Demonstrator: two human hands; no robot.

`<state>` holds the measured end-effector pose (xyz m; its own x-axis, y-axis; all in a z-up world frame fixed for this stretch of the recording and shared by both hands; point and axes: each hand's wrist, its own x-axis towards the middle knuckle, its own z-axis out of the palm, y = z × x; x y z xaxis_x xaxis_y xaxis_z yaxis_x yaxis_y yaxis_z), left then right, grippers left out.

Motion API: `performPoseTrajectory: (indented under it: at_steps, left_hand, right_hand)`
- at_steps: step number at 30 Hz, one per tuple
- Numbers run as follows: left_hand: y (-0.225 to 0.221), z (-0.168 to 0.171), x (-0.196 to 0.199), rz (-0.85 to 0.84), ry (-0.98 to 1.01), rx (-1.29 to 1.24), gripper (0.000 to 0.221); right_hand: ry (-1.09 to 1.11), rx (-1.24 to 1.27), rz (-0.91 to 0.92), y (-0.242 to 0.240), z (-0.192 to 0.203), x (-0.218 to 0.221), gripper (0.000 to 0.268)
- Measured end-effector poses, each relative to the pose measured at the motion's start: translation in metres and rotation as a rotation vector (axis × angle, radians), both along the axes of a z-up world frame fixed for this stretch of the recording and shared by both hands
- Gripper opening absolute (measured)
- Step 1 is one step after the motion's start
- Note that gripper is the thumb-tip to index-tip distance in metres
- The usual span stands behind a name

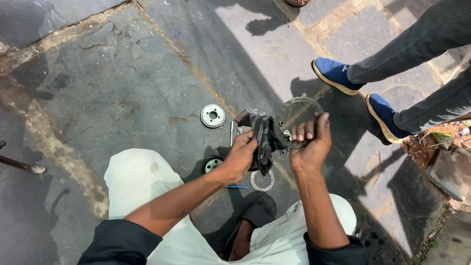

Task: The recorder is assembling a motorcycle clutch mechanism, fitting plates and springs into the housing.

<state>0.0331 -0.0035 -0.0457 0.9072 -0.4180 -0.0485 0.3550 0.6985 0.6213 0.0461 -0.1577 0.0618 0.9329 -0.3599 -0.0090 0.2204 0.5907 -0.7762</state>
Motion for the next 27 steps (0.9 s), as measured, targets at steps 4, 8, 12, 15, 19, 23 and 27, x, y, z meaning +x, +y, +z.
performPoseTrajectory:
  at_steps: [4, 8, 12, 15, 19, 23, 27]
  left_hand:
    - [0.008, 0.049, -0.008, 0.066, 0.11, -0.055, 0.014]
    - [0.028, 0.059, 0.021, 0.219, 0.069, -0.037, 0.017]
    - [0.04, 0.046, 0.04, 0.289, 0.079, 0.003, 0.019]
    - [0.045, 0.048, 0.04, 0.251, -0.03, 0.085, 0.021]
    - [0.059, 0.059, 0.039, 0.201, -0.11, 0.146, 0.023]
    - [0.061, 0.063, 0.032, 0.184, -0.491, 0.435, 0.022]
    - [0.056, 0.05, 0.031, 0.145, -0.311, 0.848, 0.022]
  right_hand:
    - [0.05, -0.122, -0.05, 0.036, -0.026, -0.011, 0.028]
    - [0.272, -0.27, 0.342, 0.045, -0.016, -0.017, 0.03]
    - [0.242, -0.532, 0.709, 0.007, -0.077, -0.023, 0.029]
    - [0.231, -0.837, 0.551, 0.008, -0.061, -0.025, 0.026]
    - [0.157, -0.84, 0.496, 0.008, 0.014, -0.017, 0.041]
    - [0.213, -0.472, 0.506, 0.005, 0.036, -0.01, 0.05]
    - [0.265, -0.479, 0.427, -0.02, -0.004, -0.01, 0.033]
